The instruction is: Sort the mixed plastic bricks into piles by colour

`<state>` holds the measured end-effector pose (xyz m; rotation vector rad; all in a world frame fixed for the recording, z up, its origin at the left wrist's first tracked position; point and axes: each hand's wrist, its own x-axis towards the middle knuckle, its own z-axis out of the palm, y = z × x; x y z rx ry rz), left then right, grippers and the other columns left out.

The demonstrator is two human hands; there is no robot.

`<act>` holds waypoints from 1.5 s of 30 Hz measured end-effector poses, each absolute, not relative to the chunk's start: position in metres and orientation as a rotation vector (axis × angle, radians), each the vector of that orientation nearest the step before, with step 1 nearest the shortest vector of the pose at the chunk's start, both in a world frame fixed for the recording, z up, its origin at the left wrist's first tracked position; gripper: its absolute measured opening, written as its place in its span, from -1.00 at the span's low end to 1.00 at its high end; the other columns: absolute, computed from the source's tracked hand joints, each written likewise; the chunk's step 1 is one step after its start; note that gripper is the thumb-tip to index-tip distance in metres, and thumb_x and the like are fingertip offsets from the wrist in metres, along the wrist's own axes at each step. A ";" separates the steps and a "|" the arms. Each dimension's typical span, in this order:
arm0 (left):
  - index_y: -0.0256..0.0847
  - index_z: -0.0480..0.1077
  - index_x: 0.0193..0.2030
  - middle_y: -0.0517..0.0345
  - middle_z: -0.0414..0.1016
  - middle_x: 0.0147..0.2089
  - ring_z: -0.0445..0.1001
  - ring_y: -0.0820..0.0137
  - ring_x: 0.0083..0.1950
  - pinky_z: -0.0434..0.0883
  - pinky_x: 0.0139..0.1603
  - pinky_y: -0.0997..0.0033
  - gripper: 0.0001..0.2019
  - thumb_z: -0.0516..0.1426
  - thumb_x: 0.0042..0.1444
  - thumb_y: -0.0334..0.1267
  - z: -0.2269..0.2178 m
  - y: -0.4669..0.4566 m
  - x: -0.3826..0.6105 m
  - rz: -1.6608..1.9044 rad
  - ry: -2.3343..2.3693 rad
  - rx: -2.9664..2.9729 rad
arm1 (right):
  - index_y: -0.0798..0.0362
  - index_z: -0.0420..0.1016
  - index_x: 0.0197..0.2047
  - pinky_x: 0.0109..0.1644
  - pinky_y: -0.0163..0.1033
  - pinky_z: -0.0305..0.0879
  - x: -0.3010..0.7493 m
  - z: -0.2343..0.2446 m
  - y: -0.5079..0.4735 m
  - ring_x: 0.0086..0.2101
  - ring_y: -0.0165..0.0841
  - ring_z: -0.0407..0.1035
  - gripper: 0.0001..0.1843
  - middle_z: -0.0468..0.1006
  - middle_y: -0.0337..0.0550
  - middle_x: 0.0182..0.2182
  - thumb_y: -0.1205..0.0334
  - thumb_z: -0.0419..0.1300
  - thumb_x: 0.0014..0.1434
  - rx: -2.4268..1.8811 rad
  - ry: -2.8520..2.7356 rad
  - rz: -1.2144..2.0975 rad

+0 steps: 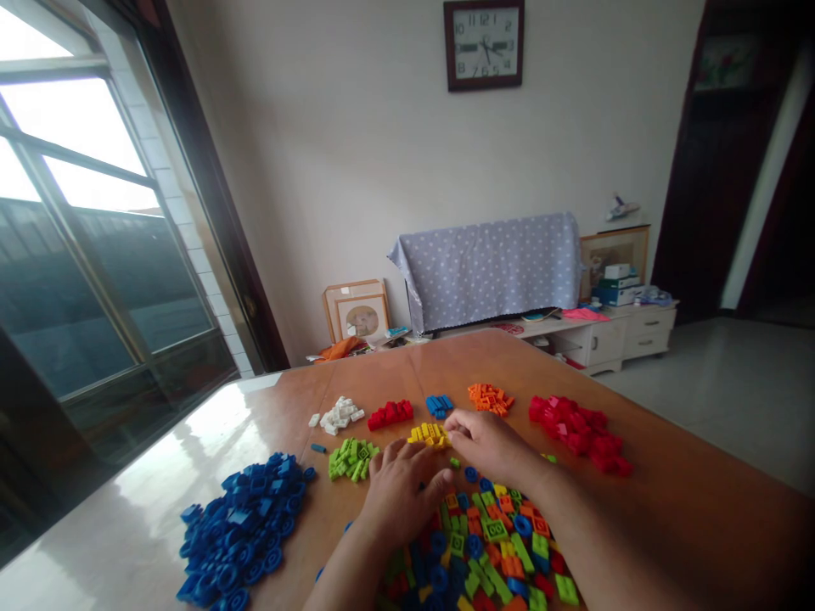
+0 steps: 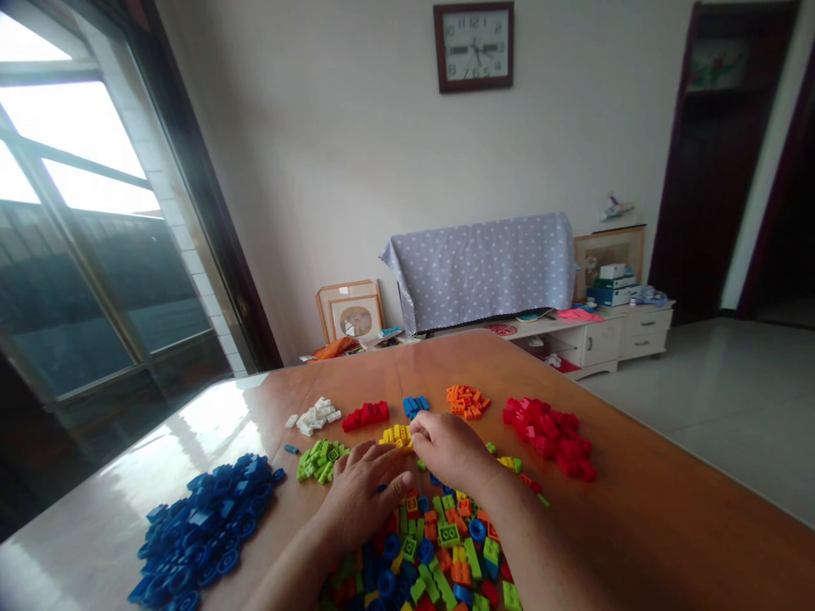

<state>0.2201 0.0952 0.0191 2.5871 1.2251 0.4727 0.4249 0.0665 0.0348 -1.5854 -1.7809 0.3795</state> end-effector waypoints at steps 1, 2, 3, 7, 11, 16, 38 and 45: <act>0.25 0.39 0.21 0.20 0.36 0.32 0.12 -0.06 0.39 0.04 0.32 -0.27 -0.45 -0.09 0.22 0.33 0.019 0.096 0.220 0.461 1.221 2.583 | -0.01 0.53 -0.21 -0.35 -0.35 0.11 0.426 0.034 0.067 -0.37 -0.38 0.41 -0.77 0.58 -0.22 -0.38 0.17 0.06 0.24 -1.589 -1.779 0.385; 0.25 0.39 0.21 0.21 0.34 0.34 0.08 -0.08 0.40 0.01 0.33 -0.29 -0.45 -0.09 0.22 0.32 0.018 0.096 0.220 0.454 1.221 2.578 | -0.01 0.53 -0.21 -0.35 -0.35 0.11 0.427 0.034 0.067 -0.37 -0.38 0.41 -0.77 0.58 -0.22 -0.39 0.17 0.06 0.24 -1.591 -1.778 0.393; 0.24 0.38 0.22 0.21 0.33 0.35 0.07 -0.09 0.41 -0.01 0.34 -0.30 -0.45 -0.07 0.22 0.32 0.018 0.096 0.219 0.458 1.226 2.577 | -0.01 0.54 -0.20 -0.35 -0.34 0.11 0.428 0.033 0.068 -0.37 -0.38 0.41 -0.77 0.58 -0.23 -0.40 0.17 0.06 0.24 -1.589 -1.777 0.398; 0.16 0.42 0.19 0.18 0.41 0.28 0.12 -0.03 0.39 0.02 0.35 -0.20 -0.51 -0.03 0.25 0.23 0.018 0.097 0.219 0.567 1.263 2.594 | 0.00 0.53 -0.23 -0.33 -0.35 0.12 0.435 0.032 0.068 -0.35 -0.37 0.42 -0.78 0.58 -0.23 -0.38 0.18 0.06 0.23 -1.585 -1.756 0.402; 0.11 0.50 0.05 0.17 0.51 0.14 0.25 0.06 0.29 0.10 0.29 -0.08 -0.65 -0.02 0.30 0.06 0.021 0.097 0.218 0.627 1.267 2.622 | 0.02 0.53 -0.26 -0.36 -0.35 0.12 0.443 0.031 0.069 -0.38 -0.38 0.40 -0.78 0.57 -0.23 -0.41 0.21 0.06 0.21 -1.617 -1.734 0.440; 0.00 0.52 -0.03 0.08 0.55 0.00 0.34 0.11 0.16 0.16 0.20 0.03 -0.71 0.02 0.28 -0.06 0.025 0.098 0.216 0.690 1.359 2.604 | 0.04 0.55 -0.23 -0.40 -0.36 0.11 0.453 0.031 0.068 -0.42 -0.40 0.37 -0.78 0.55 -0.25 -0.46 0.28 0.09 0.13 -1.724 -1.721 0.520; -0.02 0.53 -0.11 0.10 0.58 -0.06 0.41 0.17 0.04 0.20 0.09 0.16 -0.74 0.03 0.24 -0.12 0.033 0.095 0.210 0.586 1.336 2.570 | 0.07 0.55 -0.46 -0.44 -0.35 -0.01 0.481 0.027 0.058 -0.51 -0.45 0.26 -0.89 0.44 -0.28 -0.61 0.21 0.26 -0.03 -2.100 -1.820 0.620; -0.01 0.54 -0.10 0.09 0.58 -0.07 0.41 0.15 0.04 0.20 0.08 0.16 -0.74 0.04 0.23 -0.12 0.029 0.098 0.209 0.600 1.327 2.567 | 0.07 0.48 -0.57 -0.48 -0.32 -0.06 0.472 0.034 0.054 -0.58 -0.44 0.22 -0.85 0.39 -0.29 -0.68 0.22 0.22 -0.03 -2.128 -1.865 0.667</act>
